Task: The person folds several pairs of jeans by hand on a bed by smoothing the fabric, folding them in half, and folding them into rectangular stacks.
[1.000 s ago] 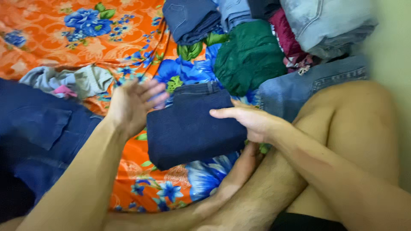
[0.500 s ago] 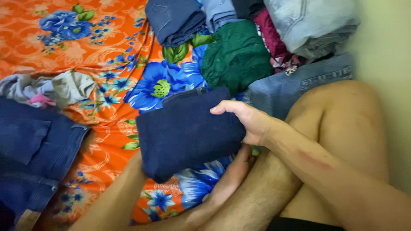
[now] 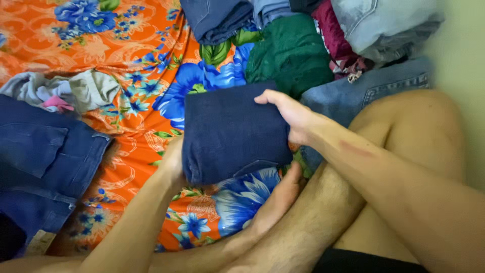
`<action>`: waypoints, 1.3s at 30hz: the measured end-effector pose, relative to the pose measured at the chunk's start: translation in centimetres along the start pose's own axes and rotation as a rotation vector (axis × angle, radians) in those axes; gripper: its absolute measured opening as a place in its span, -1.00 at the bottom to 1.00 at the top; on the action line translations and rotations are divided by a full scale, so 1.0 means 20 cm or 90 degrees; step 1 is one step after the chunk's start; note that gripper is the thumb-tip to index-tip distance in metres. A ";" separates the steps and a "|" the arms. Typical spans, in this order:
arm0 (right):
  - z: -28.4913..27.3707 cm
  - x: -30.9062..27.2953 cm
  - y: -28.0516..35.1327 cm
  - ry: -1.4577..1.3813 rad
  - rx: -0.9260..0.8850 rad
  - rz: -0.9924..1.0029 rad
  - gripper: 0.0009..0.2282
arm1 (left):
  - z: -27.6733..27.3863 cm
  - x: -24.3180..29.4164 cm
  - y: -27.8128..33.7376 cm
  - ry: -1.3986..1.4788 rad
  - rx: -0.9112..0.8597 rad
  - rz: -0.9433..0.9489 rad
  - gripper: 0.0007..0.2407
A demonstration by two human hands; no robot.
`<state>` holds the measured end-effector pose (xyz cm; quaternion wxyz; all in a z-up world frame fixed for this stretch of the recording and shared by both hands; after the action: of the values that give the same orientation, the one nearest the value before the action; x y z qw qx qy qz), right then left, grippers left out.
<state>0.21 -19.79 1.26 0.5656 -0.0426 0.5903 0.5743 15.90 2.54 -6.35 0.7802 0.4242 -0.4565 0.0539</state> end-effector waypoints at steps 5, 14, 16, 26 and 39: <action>0.03 0.05 -0.02 0.026 0.020 0.028 -0.50 | 0.27 0.27 0.36 -0.038 0.104 0.018 -0.24; 0.00 0.00 -0.02 0.450 0.182 -0.120 -0.26 | 0.24 0.21 0.23 -0.582 0.359 0.064 -0.47; -0.06 0.02 -0.12 0.585 0.235 -0.169 -0.23 | 0.25 0.23 0.28 -0.607 0.369 0.110 -0.52; 0.20 0.04 0.12 1.055 0.374 -0.741 -0.57 | 0.62 0.22 0.44 -0.937 0.337 0.479 -0.59; 0.20 0.20 -0.11 1.085 0.254 -0.596 -0.54 | 0.50 0.03 0.24 -0.967 0.244 0.413 -0.52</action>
<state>2.71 -15.26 -1.82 0.1186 -0.5743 0.8091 -0.0394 7.36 -1.68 -0.61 0.1228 0.3182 -0.9386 0.0518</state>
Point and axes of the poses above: each hand's wrist, its own y-axis away from the middle knuckle, its own z-axis out of the palm, x = y × z, the point moved 3 cm from there along -y, towards the middle knuckle, and after that the axes turned 4 degrees about -x, right-handed, at the moved point
